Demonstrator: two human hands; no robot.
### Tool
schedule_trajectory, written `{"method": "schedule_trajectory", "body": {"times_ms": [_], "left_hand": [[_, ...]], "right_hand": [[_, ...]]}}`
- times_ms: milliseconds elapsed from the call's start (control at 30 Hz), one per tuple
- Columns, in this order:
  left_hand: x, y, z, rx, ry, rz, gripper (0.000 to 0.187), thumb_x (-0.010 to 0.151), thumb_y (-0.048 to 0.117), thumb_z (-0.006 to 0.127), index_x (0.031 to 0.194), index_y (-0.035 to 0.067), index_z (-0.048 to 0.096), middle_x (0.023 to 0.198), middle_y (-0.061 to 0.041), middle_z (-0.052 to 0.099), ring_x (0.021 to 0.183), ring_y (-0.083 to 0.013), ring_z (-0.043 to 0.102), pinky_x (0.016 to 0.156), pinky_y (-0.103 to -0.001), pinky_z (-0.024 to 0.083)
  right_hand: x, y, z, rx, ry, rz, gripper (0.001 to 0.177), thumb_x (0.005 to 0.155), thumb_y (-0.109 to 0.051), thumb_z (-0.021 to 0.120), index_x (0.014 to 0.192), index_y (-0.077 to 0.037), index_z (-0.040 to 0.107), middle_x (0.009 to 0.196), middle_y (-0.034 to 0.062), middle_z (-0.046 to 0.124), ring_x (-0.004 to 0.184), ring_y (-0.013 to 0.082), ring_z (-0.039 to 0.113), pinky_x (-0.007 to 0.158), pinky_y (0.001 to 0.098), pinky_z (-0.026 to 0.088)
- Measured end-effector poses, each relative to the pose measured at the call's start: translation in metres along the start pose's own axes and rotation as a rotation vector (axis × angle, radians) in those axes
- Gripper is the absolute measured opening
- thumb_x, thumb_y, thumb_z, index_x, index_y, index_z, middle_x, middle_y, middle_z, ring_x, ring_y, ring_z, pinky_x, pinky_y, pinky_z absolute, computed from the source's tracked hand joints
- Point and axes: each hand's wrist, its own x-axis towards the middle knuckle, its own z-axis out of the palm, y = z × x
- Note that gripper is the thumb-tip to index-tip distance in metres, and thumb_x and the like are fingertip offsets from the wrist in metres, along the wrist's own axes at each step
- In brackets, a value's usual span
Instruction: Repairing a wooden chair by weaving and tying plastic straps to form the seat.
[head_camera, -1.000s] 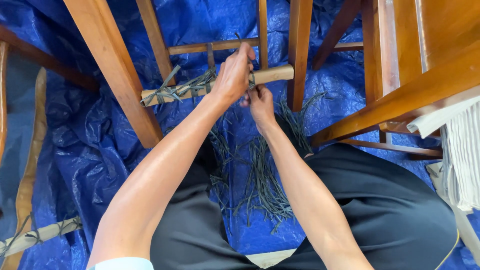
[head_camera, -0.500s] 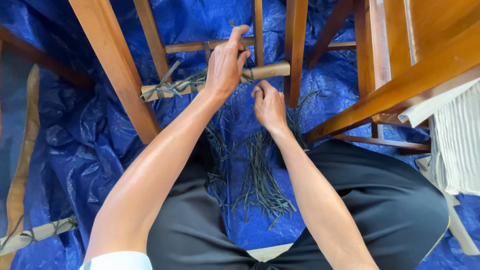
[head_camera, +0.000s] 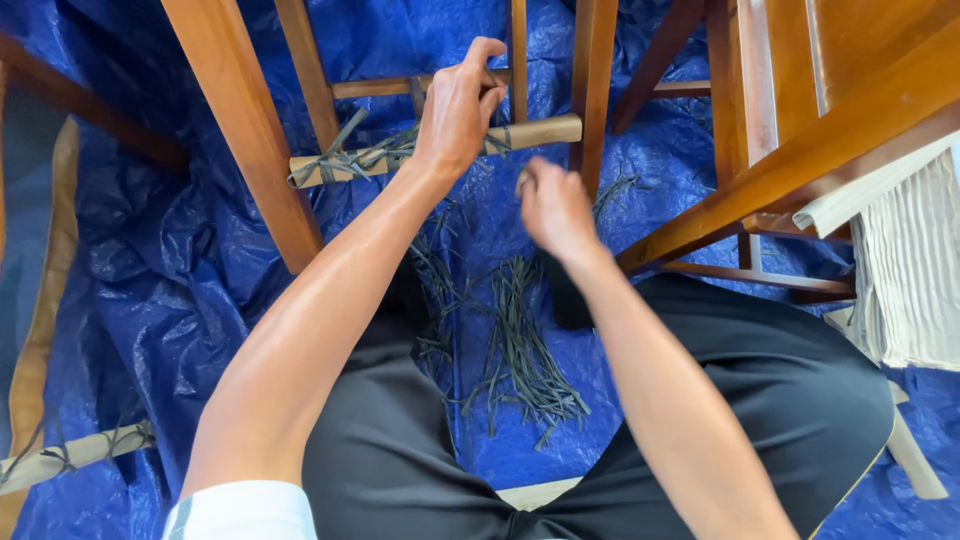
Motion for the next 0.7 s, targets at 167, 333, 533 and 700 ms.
{"method": "schedule_trajectory", "body": {"times_ms": [167,333,533,700], "left_hand": [[-0.001,0.005,-0.003,-0.037,-0.117,0.098,0.037,0.087,-0.003,0.074,0.122,0.003,0.062,0.09,-0.017,0.076,0.087,-0.0325,0.077,0.073,-0.039,0.059],[-0.006,-0.003,0.01,-0.07,-0.281,-0.124,0.018,0.079,-0.001,0.074,0.097,0.004,0.075,0.079,-0.015,0.077,0.073,-0.0223,0.077,0.067,-0.037,0.059],[-0.006,-0.006,0.004,-0.026,-0.14,-0.127,0.006,0.085,0.0,0.074,0.091,0.0,0.072,0.08,-0.018,0.073,0.075,-0.0273,0.075,0.067,-0.039,0.056],[-0.004,0.007,-0.012,-0.018,-0.162,0.049,0.011,0.083,0.003,0.078,0.094,0.001,0.075,0.084,-0.018,0.072,0.079,-0.034,0.071,0.07,-0.042,0.054]], "right_hand": [[0.055,-0.03,-0.064,-0.186,-0.095,-0.188,0.018,0.096,-0.015,0.059,0.09,-0.005,0.073,0.088,0.0216,0.073,0.086,0.0435,0.069,0.08,0.0541,0.054],[0.1,-0.025,-0.073,-0.14,-0.29,-0.382,0.023,0.099,-0.016,0.057,0.092,-0.003,0.074,0.086,0.0211,0.073,0.086,0.0411,0.07,0.08,0.0514,0.054],[0.104,-0.016,-0.061,0.187,-0.344,-0.242,0.028,0.105,-0.025,0.057,0.099,-0.002,0.072,0.086,0.0115,0.075,0.076,0.0248,0.07,0.07,0.0397,0.055],[0.111,0.016,-0.037,0.358,-0.397,-0.104,0.022,0.104,-0.019,0.055,0.107,-0.006,0.072,0.09,0.0043,0.074,0.078,0.0142,0.067,0.067,0.0323,0.054]]}}
